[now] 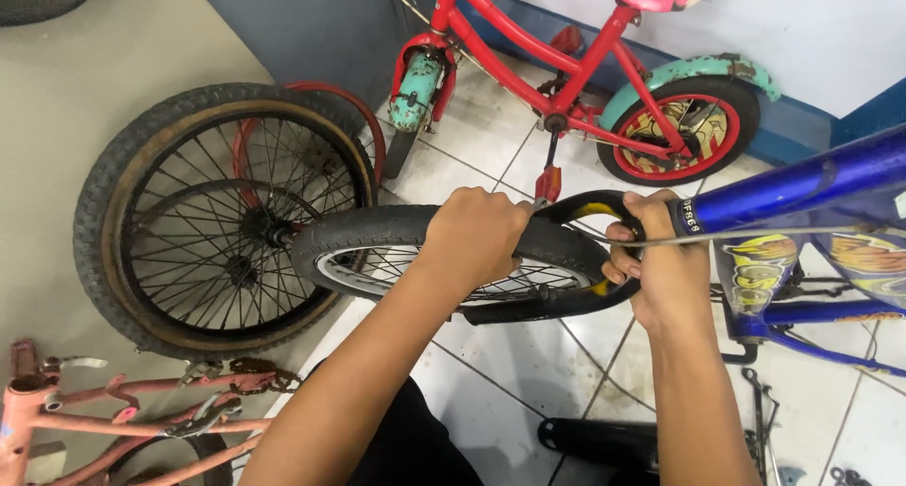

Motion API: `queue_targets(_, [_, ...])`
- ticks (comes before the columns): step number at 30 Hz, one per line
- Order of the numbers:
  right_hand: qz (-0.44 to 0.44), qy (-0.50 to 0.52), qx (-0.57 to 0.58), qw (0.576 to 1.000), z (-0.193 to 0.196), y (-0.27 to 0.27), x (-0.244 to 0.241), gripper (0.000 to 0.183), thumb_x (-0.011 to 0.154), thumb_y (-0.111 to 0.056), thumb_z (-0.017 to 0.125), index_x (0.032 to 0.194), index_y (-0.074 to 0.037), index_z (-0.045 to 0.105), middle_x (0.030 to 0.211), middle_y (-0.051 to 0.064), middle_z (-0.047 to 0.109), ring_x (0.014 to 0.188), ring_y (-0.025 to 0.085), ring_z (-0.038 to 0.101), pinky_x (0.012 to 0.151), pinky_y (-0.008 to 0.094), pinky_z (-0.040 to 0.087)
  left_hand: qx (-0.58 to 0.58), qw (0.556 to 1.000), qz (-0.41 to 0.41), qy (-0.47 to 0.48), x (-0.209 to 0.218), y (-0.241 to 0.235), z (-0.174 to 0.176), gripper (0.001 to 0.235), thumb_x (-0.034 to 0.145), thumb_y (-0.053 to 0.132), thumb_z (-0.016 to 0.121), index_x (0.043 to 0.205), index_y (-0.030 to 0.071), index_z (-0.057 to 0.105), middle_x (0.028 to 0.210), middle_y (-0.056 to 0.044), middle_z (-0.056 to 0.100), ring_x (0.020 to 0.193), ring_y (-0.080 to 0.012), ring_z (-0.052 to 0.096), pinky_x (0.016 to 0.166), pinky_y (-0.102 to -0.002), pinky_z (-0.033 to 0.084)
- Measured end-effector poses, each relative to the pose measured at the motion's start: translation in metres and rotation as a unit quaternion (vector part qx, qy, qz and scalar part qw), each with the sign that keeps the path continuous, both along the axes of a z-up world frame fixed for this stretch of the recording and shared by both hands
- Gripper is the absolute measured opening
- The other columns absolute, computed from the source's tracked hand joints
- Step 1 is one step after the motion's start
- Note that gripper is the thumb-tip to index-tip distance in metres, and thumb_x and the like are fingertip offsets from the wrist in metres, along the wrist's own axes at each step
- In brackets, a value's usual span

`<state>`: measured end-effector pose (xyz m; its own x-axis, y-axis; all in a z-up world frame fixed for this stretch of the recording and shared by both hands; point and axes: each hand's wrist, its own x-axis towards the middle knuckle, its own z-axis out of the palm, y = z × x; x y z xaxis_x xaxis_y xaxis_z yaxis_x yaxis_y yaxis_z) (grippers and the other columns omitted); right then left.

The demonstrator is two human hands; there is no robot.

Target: The person removes the handlebars from a blue bicycle frame and sets them aside. They then pick up a bicycle wheel and use a tire lever to pry the tire off the rim, working around the circumference to detach it.

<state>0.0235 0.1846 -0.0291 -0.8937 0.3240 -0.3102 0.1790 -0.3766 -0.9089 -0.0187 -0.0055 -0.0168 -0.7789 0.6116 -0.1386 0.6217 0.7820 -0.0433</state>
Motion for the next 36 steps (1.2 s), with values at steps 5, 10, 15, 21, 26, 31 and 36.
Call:
queue_targets(5, [-0.03,0.004,-0.007,1.0,-0.005,0.001,0.001,0.021,0.096,-0.018,0.065,0.085,-0.019,0.047,0.064,0.005,0.039,0.035,0.007,0.028,0.036,0.029,0.033,-0.006,1.0,-0.013,-0.003,0.002,0.003,0.0,0.049,0.075,0.037,0.084,0.111,0.005,0.074,0.084,-0.015,0.077,0.079,-0.0316,0.077,0.076,-0.044,0.062])
queue_targets(10, [-0.033,0.008,-0.016,0.999,0.0,-0.002,0.002,0.023,0.096,-0.016,0.064,0.082,-0.019,0.047,0.063,0.003,0.039,0.034,0.006,0.029,0.035,0.029,0.033,0.011,1.0,-0.024,-0.002,-0.003,0.007,-0.007,0.049,0.076,0.035,0.084,0.112,0.005,0.073,0.087,-0.014,0.077,0.083,-0.0322,0.077,0.078,-0.045,0.062])
queue_targets(15, [-0.044,0.001,-0.007,0.999,0.0,-0.005,0.006,0.023,0.097,-0.019,0.065,0.082,-0.019,0.048,0.062,0.004,0.04,0.033,0.007,0.029,0.034,0.029,0.032,0.019,0.999,-0.024,0.035,0.001,0.007,-0.021,0.043,0.075,0.032,0.084,0.107,0.004,0.074,0.083,-0.013,0.076,0.079,-0.0317,0.076,0.074,-0.045,0.061])
queue_targets(21, [-0.05,-0.002,-0.021,0.999,0.0,-0.006,0.009,0.022,0.096,-0.017,0.065,0.082,-0.018,0.048,0.061,0.004,0.039,0.033,0.007,0.029,0.033,0.028,0.032,0.068,0.997,-0.031,-0.016,0.01,0.0,0.016,0.049,0.078,0.03,0.084,0.114,0.0,0.072,0.092,-0.018,0.077,0.085,-0.0338,0.076,0.079,-0.046,0.061])
queue_targets(26, [-0.042,0.012,-0.024,0.999,-0.002,-0.006,0.008,0.026,0.097,-0.017,0.065,0.08,-0.018,0.046,0.061,0.005,0.038,0.032,0.008,0.028,0.033,0.029,0.032,0.103,0.995,0.011,-0.005,0.015,-0.042,0.047,0.069,0.072,0.04,0.089,0.125,0.002,0.068,0.1,-0.021,0.074,0.091,-0.0403,0.074,0.079,-0.053,0.06])
queue_targets(31, [-0.05,0.018,-0.025,0.998,-0.004,-0.01,0.012,0.025,0.097,-0.017,0.065,0.08,-0.018,0.047,0.061,0.004,0.038,0.031,0.007,0.029,0.031,0.028,0.031,0.133,0.991,0.005,0.019,0.02,-0.061,0.033,0.053,0.082,0.044,0.081,0.119,0.008,0.071,0.093,-0.015,0.078,0.086,-0.0321,0.076,0.081,-0.042,0.06])
queue_targets(36, [-0.034,0.006,-0.021,0.999,-0.002,-0.009,0.011,0.025,0.096,-0.017,0.064,0.08,-0.018,0.046,0.06,0.003,0.037,0.031,0.007,0.029,0.032,0.029,0.031,0.129,0.992,0.011,0.0,0.016,-0.063,0.03,0.054,0.082,0.048,0.08,0.12,0.01,0.071,0.095,-0.014,0.078,0.087,-0.031,0.076,0.082,-0.041,0.059])
